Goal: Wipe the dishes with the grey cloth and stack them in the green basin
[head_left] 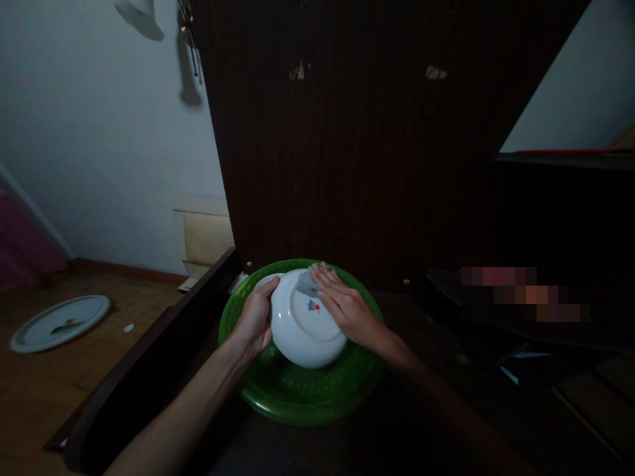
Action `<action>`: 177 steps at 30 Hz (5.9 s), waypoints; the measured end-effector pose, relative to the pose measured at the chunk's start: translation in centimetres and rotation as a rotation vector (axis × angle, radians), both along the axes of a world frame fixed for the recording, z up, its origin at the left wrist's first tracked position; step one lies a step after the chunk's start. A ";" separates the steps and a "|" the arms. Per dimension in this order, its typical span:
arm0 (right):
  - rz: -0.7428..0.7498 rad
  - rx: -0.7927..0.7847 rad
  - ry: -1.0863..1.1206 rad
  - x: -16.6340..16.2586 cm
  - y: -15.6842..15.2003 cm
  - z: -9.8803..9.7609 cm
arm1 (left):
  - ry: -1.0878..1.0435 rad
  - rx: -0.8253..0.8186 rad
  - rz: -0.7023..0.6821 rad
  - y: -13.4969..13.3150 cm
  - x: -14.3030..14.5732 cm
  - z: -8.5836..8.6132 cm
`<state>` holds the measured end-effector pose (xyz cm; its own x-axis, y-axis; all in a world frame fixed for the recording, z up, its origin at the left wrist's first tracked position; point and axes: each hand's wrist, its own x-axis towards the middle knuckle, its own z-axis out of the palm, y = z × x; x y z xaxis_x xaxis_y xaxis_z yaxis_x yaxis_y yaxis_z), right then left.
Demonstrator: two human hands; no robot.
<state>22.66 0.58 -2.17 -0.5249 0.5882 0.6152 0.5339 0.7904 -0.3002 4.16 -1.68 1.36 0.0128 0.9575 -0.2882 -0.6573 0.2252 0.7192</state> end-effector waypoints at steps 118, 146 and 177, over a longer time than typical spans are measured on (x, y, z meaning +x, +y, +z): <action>-0.410 -1.002 0.318 7.3 1.1 0.5 | 1.521 1.442 -0.384 -2.3 -1.3 -2.6; -0.900 -0.690 0.834 18.7 1.2 -1.8 | 1.637 0.633 -0.120 4.1 -7.3 -6.8; -1.225 -0.642 0.922 17.2 -5.6 -14.0 | 1.642 0.600 -0.113 4.5 -7.6 -6.7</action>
